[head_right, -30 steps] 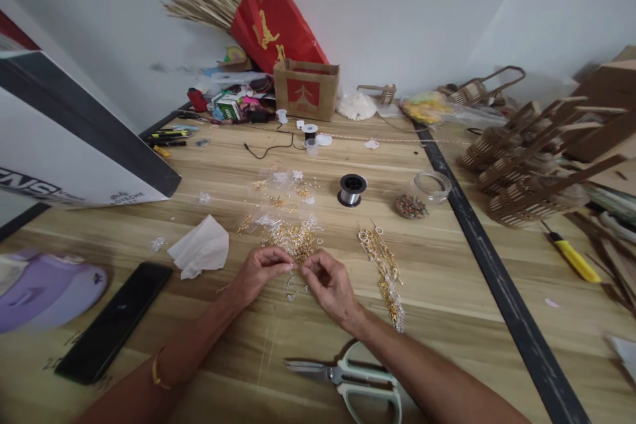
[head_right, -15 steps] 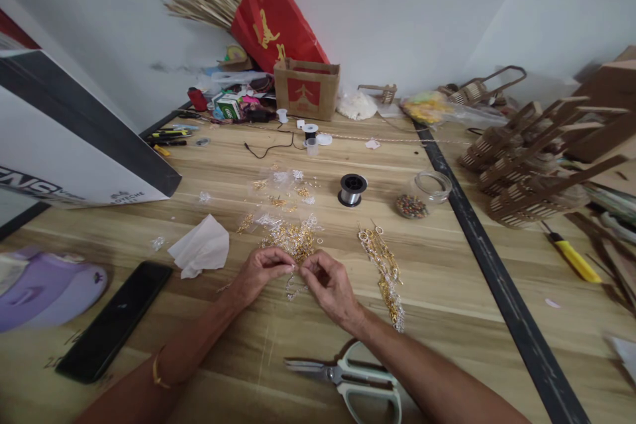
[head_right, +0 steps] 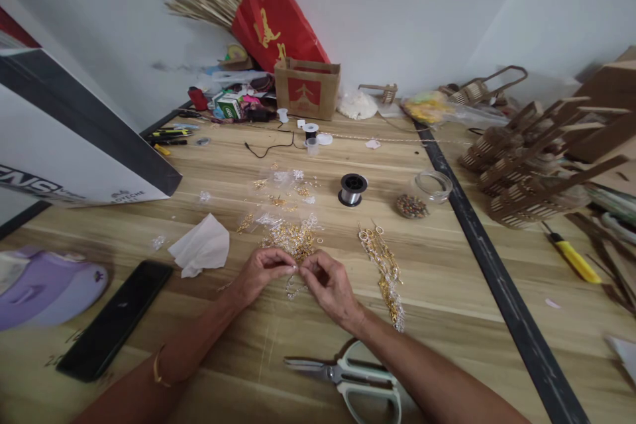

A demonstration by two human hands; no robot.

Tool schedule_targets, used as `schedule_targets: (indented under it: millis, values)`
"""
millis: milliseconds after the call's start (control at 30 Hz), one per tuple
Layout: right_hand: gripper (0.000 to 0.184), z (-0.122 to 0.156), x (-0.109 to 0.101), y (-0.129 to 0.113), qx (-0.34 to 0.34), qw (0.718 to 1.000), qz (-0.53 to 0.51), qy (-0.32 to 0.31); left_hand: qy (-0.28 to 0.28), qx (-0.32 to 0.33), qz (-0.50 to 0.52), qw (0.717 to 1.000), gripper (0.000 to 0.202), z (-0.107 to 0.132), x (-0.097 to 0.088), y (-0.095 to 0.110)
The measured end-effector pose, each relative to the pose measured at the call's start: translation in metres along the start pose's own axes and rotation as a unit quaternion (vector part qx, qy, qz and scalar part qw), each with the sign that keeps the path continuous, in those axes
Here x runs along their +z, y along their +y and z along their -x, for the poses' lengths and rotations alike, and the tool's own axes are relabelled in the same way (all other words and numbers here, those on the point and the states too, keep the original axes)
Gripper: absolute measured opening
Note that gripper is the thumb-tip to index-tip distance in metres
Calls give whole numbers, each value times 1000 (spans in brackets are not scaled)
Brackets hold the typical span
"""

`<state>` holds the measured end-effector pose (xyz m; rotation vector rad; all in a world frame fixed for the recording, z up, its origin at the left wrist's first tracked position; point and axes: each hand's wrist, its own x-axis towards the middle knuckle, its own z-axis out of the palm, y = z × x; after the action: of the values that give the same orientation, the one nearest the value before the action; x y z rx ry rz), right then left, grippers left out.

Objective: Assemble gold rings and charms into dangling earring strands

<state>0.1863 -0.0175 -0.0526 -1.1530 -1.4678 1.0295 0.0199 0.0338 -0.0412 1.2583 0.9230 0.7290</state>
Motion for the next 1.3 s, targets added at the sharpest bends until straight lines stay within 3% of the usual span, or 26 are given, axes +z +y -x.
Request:
schedule_targets:
  millis: [533, 1300]
  values:
    - [18, 1, 0, 2, 5, 1000, 8, -2, 0, -3, -9, 1000, 16, -1, 0, 1]
    - [13, 2, 0, 3, -3, 1000, 0, -15, -8, 47, -4, 999, 10, -1, -1, 1]
